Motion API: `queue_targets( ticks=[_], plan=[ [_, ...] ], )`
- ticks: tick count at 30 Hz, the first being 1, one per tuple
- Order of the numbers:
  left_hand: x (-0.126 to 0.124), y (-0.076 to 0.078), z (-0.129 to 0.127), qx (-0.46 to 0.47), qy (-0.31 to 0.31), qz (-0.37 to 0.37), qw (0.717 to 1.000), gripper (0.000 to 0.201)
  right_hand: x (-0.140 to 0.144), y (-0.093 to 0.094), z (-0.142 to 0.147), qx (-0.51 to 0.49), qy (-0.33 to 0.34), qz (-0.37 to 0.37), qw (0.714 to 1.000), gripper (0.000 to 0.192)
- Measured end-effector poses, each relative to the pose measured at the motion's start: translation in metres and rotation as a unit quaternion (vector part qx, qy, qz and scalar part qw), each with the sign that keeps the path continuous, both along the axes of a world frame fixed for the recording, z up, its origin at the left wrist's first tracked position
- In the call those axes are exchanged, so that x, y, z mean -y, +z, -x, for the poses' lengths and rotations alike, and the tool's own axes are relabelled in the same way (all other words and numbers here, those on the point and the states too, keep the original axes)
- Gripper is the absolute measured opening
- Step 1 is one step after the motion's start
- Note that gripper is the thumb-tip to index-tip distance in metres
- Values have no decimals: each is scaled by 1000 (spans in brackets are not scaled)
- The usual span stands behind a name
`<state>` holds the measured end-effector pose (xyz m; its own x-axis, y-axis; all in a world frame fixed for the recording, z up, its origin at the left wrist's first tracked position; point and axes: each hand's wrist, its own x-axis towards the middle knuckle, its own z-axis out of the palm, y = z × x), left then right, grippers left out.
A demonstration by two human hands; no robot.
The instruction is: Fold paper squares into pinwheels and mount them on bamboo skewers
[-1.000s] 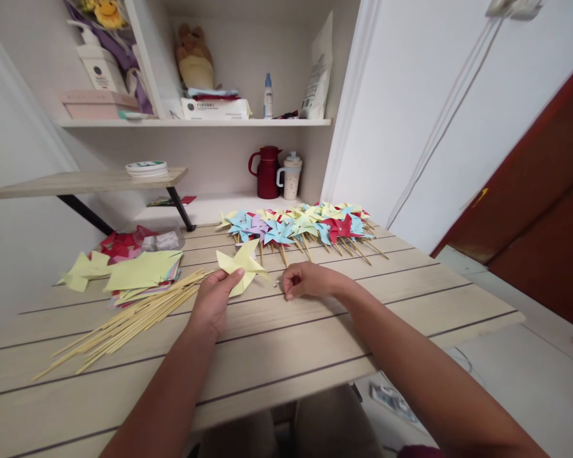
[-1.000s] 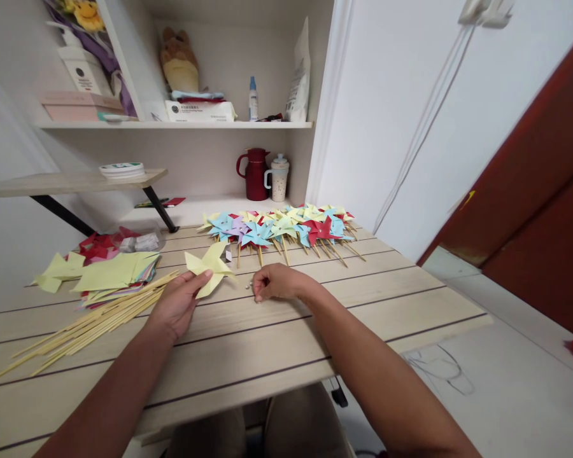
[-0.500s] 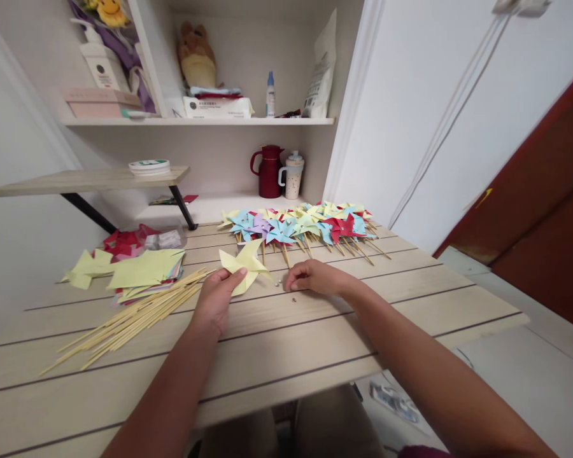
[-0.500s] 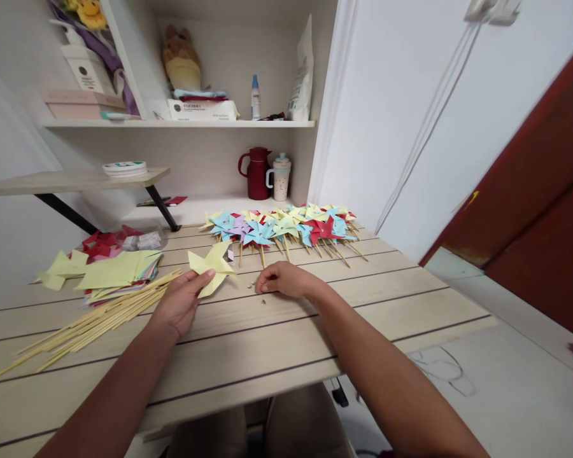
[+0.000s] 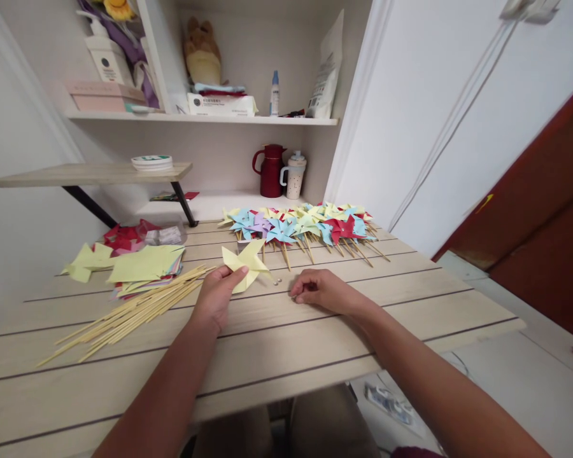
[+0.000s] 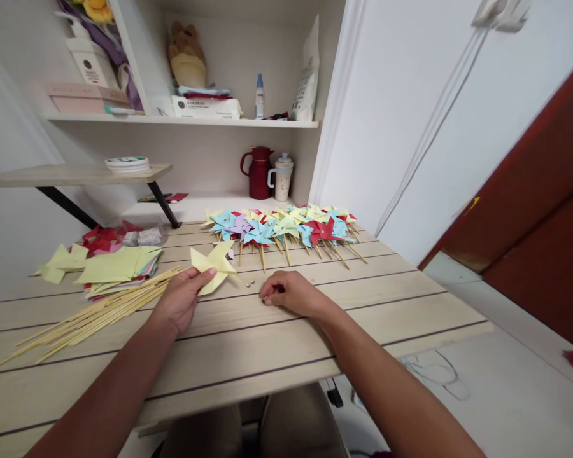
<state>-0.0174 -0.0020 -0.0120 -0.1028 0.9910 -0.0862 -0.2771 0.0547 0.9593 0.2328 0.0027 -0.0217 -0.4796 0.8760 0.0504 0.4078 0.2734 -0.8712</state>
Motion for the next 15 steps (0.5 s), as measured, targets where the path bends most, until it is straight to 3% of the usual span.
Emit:
queue_targets(
  ticks=[15],
  plan=[
    [-4, -6, 1, -6, -12, -5, 1000, 45, 3, 2, 7, -11, -4, -18, 1000, 4]
  ],
)
